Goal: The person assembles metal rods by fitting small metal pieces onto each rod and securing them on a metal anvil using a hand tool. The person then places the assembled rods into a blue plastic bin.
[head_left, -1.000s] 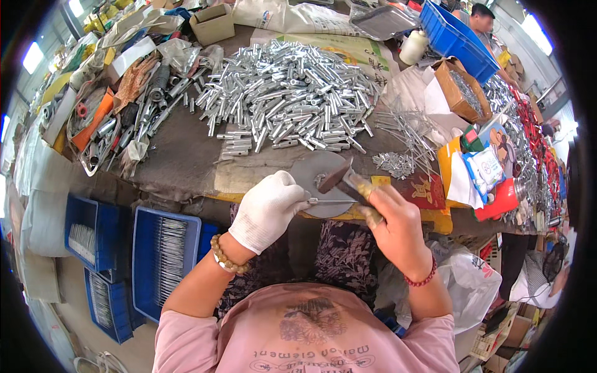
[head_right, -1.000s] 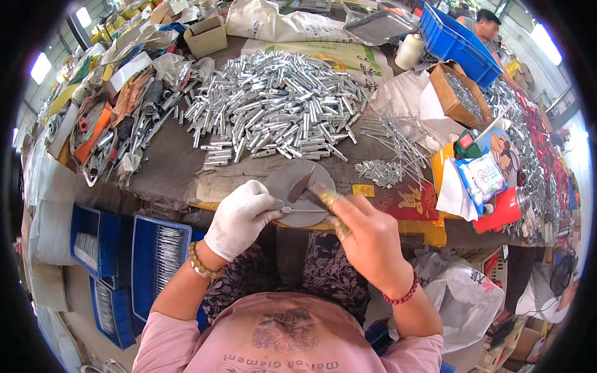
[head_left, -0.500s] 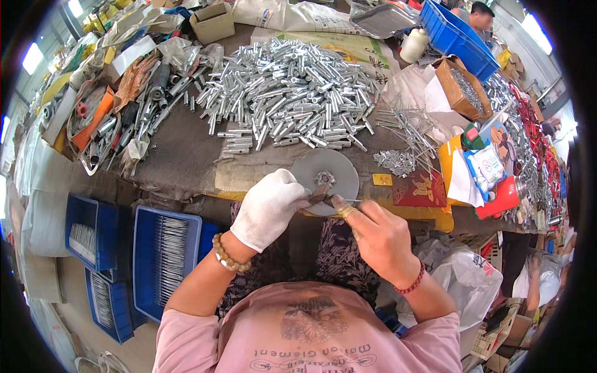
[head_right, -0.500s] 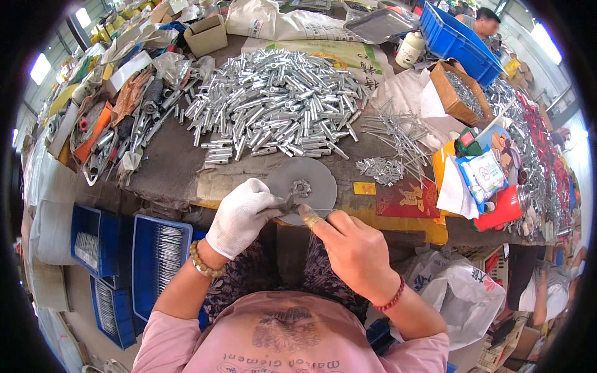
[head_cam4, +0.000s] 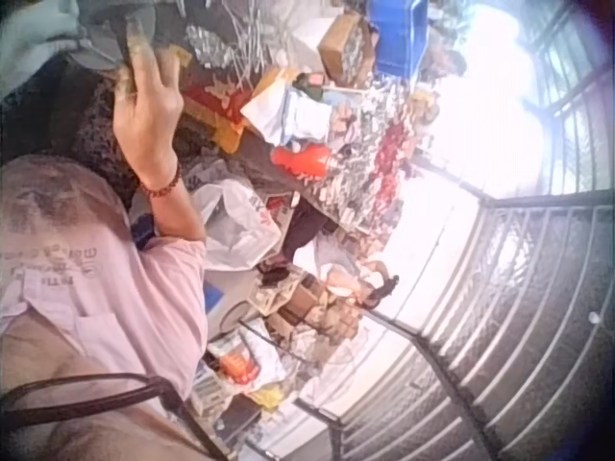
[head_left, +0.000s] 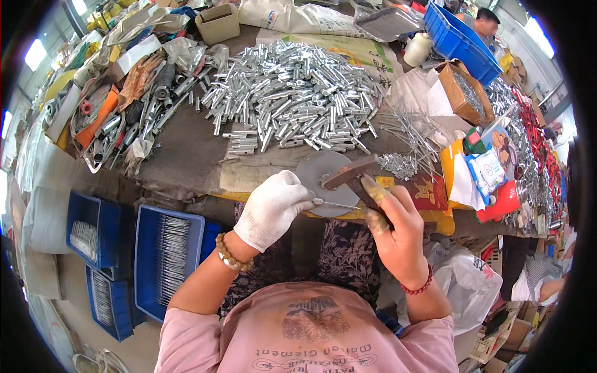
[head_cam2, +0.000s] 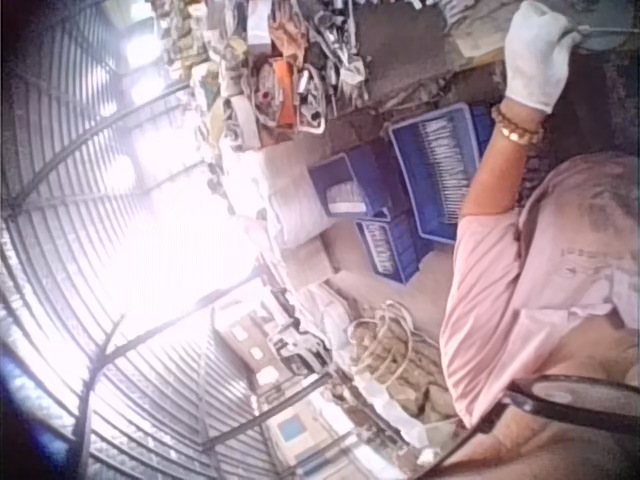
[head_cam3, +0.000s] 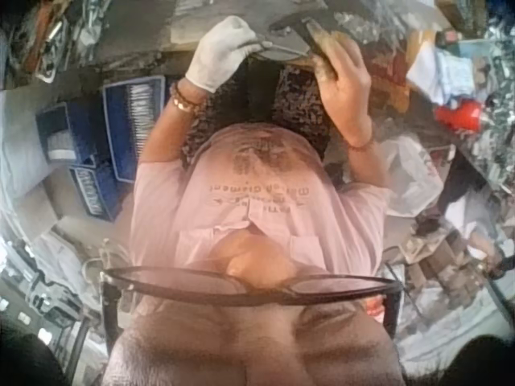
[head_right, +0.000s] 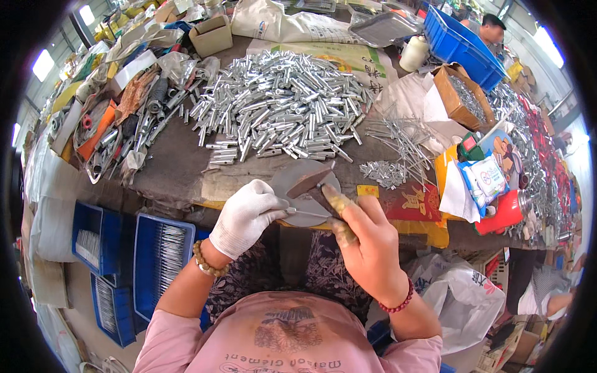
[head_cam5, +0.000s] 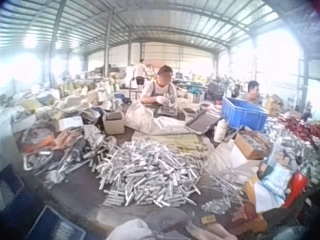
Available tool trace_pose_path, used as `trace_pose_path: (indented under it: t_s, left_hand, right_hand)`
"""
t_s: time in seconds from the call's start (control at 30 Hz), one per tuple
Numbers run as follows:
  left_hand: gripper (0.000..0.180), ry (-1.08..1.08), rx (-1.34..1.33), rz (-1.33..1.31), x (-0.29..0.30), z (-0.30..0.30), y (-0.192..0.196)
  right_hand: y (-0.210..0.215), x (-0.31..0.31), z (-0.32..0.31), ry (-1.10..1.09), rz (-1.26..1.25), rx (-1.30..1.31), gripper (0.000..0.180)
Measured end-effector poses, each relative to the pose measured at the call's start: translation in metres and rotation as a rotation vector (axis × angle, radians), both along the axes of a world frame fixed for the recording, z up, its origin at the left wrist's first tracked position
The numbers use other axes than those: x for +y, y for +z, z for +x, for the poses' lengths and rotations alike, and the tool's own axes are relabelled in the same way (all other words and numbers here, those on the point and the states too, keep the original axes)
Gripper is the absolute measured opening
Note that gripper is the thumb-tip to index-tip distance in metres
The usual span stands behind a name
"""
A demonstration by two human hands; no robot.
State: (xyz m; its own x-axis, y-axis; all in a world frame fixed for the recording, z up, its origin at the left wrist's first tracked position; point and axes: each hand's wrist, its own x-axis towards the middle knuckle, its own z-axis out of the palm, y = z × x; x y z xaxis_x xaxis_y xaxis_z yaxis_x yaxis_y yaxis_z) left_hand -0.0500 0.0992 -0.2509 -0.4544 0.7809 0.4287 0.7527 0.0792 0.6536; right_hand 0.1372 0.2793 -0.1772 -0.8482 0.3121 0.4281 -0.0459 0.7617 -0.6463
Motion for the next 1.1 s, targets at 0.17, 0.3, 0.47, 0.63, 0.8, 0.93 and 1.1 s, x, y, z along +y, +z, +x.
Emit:
trace_pose_path:
  t_s: [0.17, 0.3, 0.47, 0.63, 0.8, 0.93, 1.1]
  left_hand:
    - [0.016, -0.019, 0.022, 0.011, -0.005, -0.005, 0.000]
    - [0.020, -0.004, 0.005, 0.030, -0.009, -0.005, -0.003]
    - [0.021, 0.054, 0.047, 0.029, -0.009, 0.002, 0.002]
    - [0.028, 0.302, -0.080, 0.161, -0.012, 0.042, -0.004]
    - [0.055, 0.284, -0.894, 0.067, -0.017, 0.070, -0.012]
    - [0.069, 0.256, -1.187, 0.133, -0.024, 0.070, -0.013]
    - [0.066, 0.306, -1.071, 0.271, -0.037, 0.070, -0.014]
  right_hand:
    - [-0.024, 0.019, -0.025, -0.003, 0.149, -0.155, 0.037]
    - [-0.023, 0.005, -0.025, -0.053, 0.487, -0.167, 0.025]
    - [-0.039, -0.017, -0.008, -0.030, 0.243, -0.263, 0.022]
    - [-0.051, -0.022, 0.000, 0.112, -0.535, -0.530, 0.028]
    - [-0.046, -0.043, 0.001, 0.097, -0.854, -0.611, 0.026]
    - [-0.061, -0.056, 0.002, 0.130, -0.696, -0.526, 0.030]
    - [-0.060, -0.075, -0.008, 0.155, -0.316, -0.407, 0.036]
